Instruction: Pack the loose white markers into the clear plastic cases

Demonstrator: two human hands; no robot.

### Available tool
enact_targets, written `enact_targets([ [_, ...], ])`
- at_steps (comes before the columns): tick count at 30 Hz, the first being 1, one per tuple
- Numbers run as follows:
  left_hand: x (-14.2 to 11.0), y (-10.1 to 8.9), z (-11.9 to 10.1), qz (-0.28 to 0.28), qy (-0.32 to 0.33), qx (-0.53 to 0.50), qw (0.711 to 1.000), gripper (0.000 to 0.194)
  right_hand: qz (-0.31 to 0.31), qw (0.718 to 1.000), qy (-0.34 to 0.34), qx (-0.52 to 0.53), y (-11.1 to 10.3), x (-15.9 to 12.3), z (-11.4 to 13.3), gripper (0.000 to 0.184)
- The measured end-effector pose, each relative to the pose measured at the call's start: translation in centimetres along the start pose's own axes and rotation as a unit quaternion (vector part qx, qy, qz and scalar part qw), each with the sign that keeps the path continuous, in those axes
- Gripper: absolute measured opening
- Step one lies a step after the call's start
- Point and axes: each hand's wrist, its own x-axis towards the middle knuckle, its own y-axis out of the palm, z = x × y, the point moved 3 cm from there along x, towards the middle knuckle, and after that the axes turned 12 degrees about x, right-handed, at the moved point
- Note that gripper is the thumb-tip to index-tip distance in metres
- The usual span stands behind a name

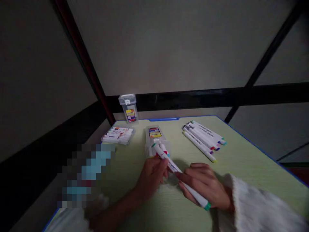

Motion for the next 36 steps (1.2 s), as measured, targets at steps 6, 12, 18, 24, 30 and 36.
enact_targets([
  [6,-0.2,-0.2,0.4,0.003,0.001,0.001,1.000,0.057,0.008,1.000,0.004,-0.002,0.4,0.1,0.0,0.012],
  [12,0.0,-0.3,0.9,0.007,0.004,-0.010,1.000,0.057,0.012,1.000,0.001,-0.008,0.7,0.1,0.0,0.013],
  [18,0.1,-0.3,0.6,0.009,0.008,-0.005,1.000,0.058,0.014,1.000,0.005,-0.006,0.6,0.0,0.0,0.013],
  [24,0.1,-0.3,0.6,0.006,0.002,-0.006,1.000,0.058,0.010,1.000,0.006,-0.019,0.5,0.3,0.1,0.014],
  [30,0.0,-0.2,0.9,0.009,0.005,-0.005,1.000,0.057,0.021,1.000,0.012,-0.016,0.7,0.4,-0.2,0.015],
  [36,0.0,-0.2,1.1,0.014,0.001,-0.003,1.000,0.058,0.022,1.000,0.012,-0.005,0.7,0.2,-0.3,0.015],
])
